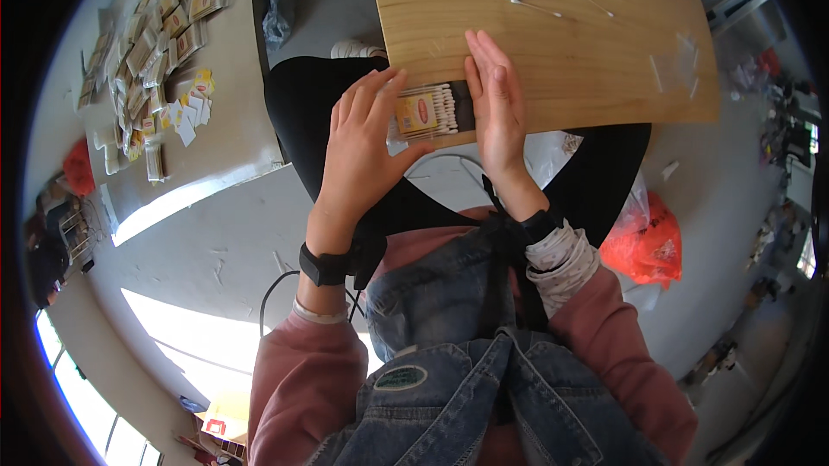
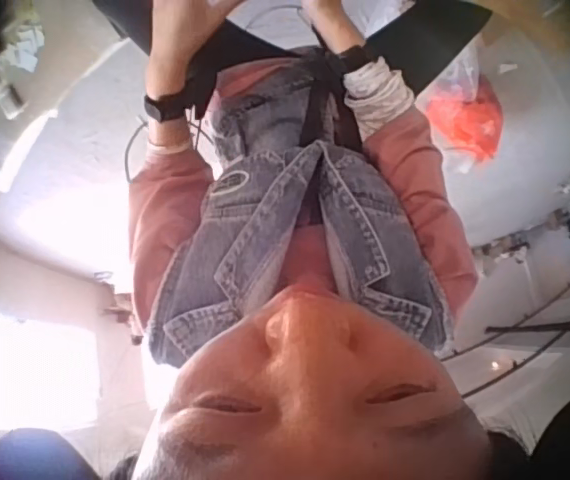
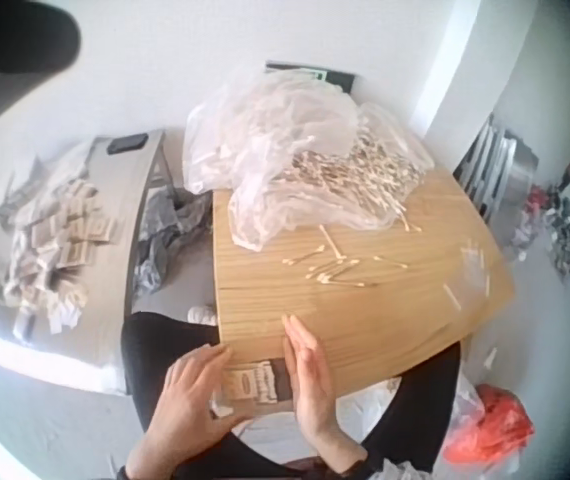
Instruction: Organizing cotton swabs and placing them into small plastic packets.
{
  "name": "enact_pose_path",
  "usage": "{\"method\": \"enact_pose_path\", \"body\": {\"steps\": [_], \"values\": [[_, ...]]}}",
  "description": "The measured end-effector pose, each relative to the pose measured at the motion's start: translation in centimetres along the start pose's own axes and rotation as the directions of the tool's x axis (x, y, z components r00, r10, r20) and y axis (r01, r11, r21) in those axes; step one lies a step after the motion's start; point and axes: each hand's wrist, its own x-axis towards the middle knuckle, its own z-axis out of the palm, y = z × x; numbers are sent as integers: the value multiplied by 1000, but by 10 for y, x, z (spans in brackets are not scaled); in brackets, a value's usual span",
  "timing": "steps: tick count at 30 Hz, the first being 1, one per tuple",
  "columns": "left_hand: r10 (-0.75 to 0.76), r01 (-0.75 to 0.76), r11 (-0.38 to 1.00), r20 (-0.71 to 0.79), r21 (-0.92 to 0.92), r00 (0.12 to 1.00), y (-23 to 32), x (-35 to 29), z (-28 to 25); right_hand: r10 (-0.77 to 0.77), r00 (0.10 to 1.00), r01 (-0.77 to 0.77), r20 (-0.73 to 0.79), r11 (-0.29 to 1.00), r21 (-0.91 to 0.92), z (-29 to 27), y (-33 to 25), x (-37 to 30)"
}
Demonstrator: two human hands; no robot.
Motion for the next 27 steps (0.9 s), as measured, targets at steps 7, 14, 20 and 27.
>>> {"method": "enact_pose_path", "body": {"steps": [7, 14, 20, 27], "values": [[11, -10, 1000, 59, -28, 998, -7, 2, 6, -21, 1000, 21, 7, 997, -69, 16, 8, -6], [2, 0, 999, 40, -50, 999, -6, 4, 8, 1, 999, 3, 47, 996, -86, 22, 4, -10], [-11, 13, 999, 57, -34, 998, -5, 6, 7, 5, 998, 2, 56, 992, -123, 25, 0, -10], [-43, 41, 999, 106, 18, 993, 3, 14, 3, 19, 999, -17, 32, 998, -58, 23, -5, -7]]}}
